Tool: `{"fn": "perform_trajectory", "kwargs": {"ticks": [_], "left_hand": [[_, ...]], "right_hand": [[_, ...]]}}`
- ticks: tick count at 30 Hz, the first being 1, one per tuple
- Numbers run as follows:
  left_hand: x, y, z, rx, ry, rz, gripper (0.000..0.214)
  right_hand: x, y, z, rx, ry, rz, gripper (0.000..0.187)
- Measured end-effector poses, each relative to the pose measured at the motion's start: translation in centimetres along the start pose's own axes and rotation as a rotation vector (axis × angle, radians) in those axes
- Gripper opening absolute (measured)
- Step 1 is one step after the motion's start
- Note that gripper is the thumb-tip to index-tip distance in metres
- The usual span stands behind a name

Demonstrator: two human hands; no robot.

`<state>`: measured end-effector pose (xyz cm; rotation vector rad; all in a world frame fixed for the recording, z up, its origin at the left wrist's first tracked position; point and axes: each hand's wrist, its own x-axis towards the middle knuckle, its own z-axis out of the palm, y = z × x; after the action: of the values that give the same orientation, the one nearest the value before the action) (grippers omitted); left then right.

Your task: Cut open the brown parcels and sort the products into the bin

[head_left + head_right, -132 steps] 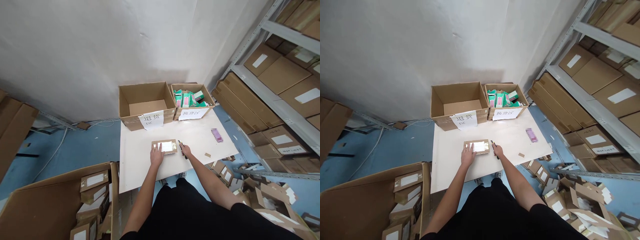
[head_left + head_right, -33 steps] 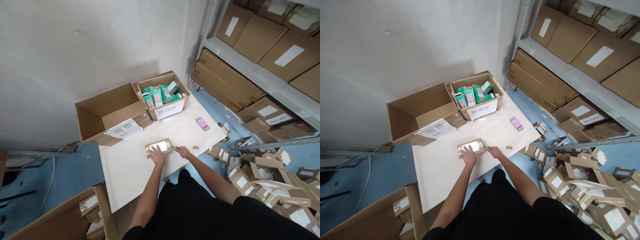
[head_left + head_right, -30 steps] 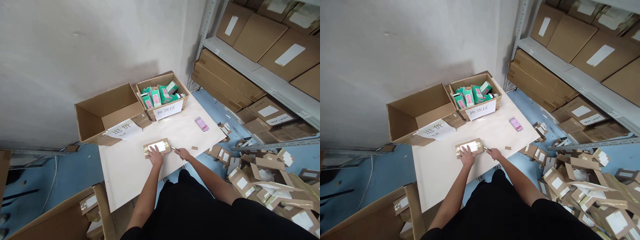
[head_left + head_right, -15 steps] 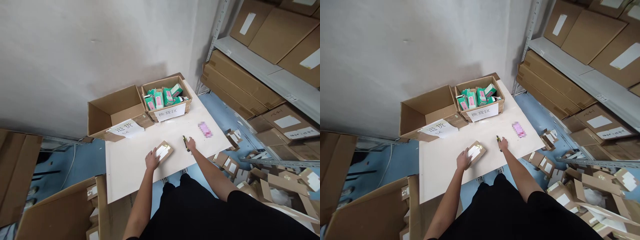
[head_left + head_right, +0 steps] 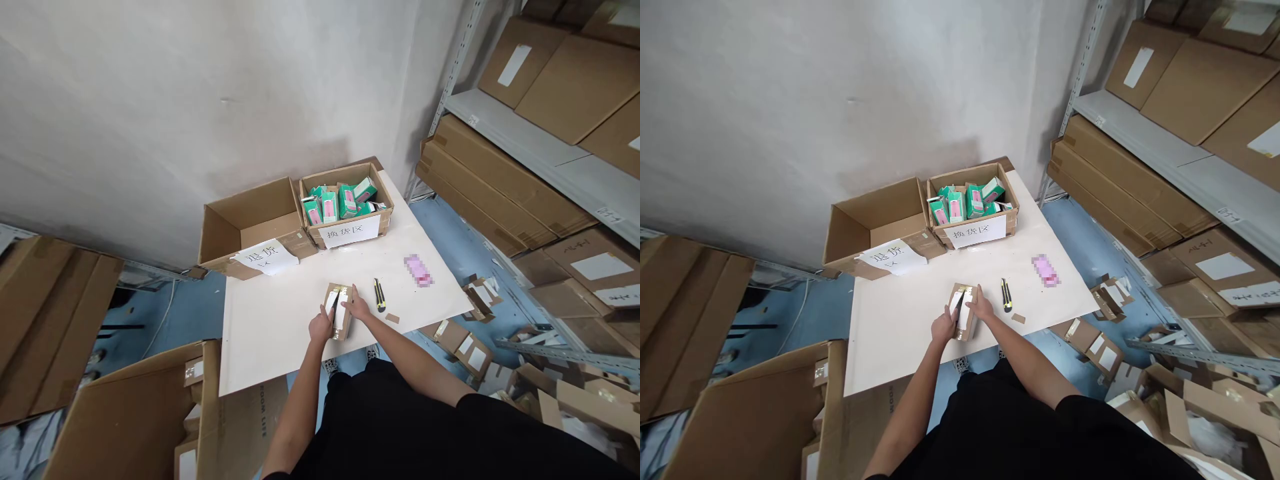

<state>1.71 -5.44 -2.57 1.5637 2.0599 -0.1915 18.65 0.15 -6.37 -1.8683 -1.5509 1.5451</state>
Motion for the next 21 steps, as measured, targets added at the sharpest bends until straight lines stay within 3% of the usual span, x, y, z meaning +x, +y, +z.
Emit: {"fn": "perform_trajectory", "kwargs": {"ticks": [2, 8, 15, 18, 21], "left_hand": [[0.3, -0.5, -0.8, -0.082, -0.058, 0.021, 0.069], [-0.2, -1.6, -1.9, -0.248, -0.05, 0.004, 0.071], [-1.4, 0.0, 0.1, -0.311, 0.009, -0.085, 0.056], [-1.4, 0.7, 0.5, -0.304, 0.042, -0.127, 0.052], [-1.6, 0.5, 0.5, -0.311, 0.074, -0.152, 0.049]], "right_hand": [[0.4, 0.2, -1.1, -0.017, -0.03, -0.013, 0.101], [1.1, 0.3, -2.5, -0.088, -0.02, 0.021, 0.103], [-0.8, -1.0, 0.8, -0.272, 0.133, -0.01, 0.124], [-1.0, -1.2, 0.9, -0.207, 0.094, -0.021, 0.119], [-0.7, -0.5, -1.3, -0.011, 0.024, -0.111, 0.105]]}}
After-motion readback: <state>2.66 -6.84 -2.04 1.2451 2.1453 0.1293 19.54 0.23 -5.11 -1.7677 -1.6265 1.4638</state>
